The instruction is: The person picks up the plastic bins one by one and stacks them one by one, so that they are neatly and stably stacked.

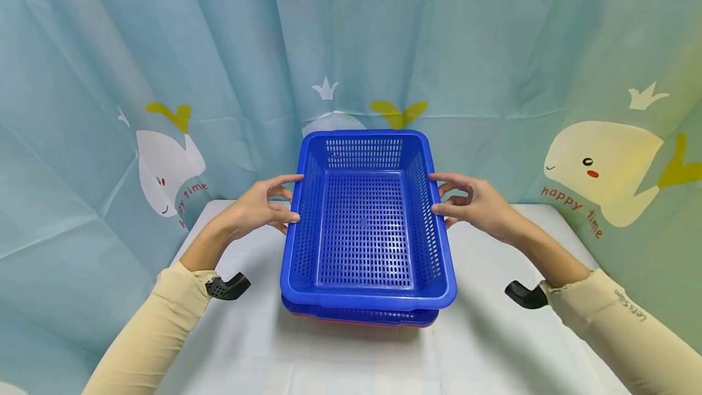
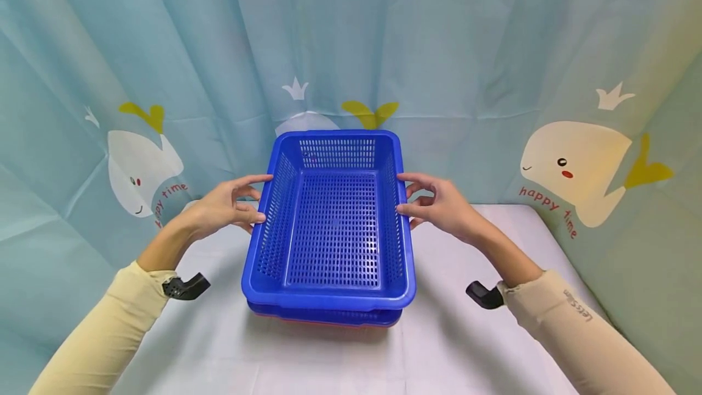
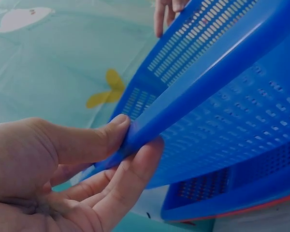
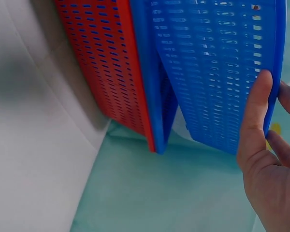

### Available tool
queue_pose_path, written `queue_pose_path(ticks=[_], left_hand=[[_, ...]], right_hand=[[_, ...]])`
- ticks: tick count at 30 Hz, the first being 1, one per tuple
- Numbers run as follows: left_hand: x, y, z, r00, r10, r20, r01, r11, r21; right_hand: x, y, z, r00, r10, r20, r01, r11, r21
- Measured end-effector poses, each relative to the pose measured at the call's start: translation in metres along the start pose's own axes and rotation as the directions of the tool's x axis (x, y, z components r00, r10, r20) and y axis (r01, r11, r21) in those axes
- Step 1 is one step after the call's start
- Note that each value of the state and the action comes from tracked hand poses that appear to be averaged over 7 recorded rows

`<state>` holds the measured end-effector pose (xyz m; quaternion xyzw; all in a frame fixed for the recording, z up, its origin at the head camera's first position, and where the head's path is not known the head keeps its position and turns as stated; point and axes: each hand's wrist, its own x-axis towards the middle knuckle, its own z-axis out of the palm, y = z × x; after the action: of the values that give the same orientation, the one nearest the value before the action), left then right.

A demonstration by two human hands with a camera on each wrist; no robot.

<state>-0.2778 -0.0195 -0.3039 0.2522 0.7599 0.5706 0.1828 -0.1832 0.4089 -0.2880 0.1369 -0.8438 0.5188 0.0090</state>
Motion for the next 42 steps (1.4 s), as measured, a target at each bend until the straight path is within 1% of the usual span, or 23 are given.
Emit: queue_pose_path(ticks=[8, 14, 19, 28, 36, 42], left_hand=[[0.011, -0.019, -0.003, 0.998, -0.04, 0.043, 0.041, 0.999, -0.025], [0.017, -0.028, -0.004, 0.996, -0.043, 0.077, 0.042, 0.999, 0.006], [0.021, -0.035, -0.004, 0.994, -0.048, 0.095, 0.047, 0.999, 0.021], [0.025, -0.045, -0.004, 0.991, -0.066, 0.12, 0.063, 0.998, 0.03], [0.024, -0.052, -0.002, 0.988, -0.086, 0.129, 0.08, 0.996, 0.048], [0.025, -0.055, -0.001, 0.984, -0.106, 0.143, 0.103, 0.994, 0.029]], right_hand=[[0.005, 0.015, 0.006, 0.999, 0.032, 0.027, -0.033, 0.999, 0.029], [0.009, 0.026, 0.009, 0.997, 0.056, 0.044, -0.059, 0.996, 0.071], [0.009, 0.033, 0.012, 0.996, 0.073, 0.048, -0.077, 0.994, 0.08], [0.007, 0.045, 0.017, 0.994, 0.101, 0.052, -0.105, 0.991, 0.087], [0.006, 0.053, 0.023, 0.99, 0.124, 0.064, -0.129, 0.988, 0.087], [0.007, 0.059, 0.027, 0.986, 0.149, 0.077, -0.156, 0.983, 0.092]])
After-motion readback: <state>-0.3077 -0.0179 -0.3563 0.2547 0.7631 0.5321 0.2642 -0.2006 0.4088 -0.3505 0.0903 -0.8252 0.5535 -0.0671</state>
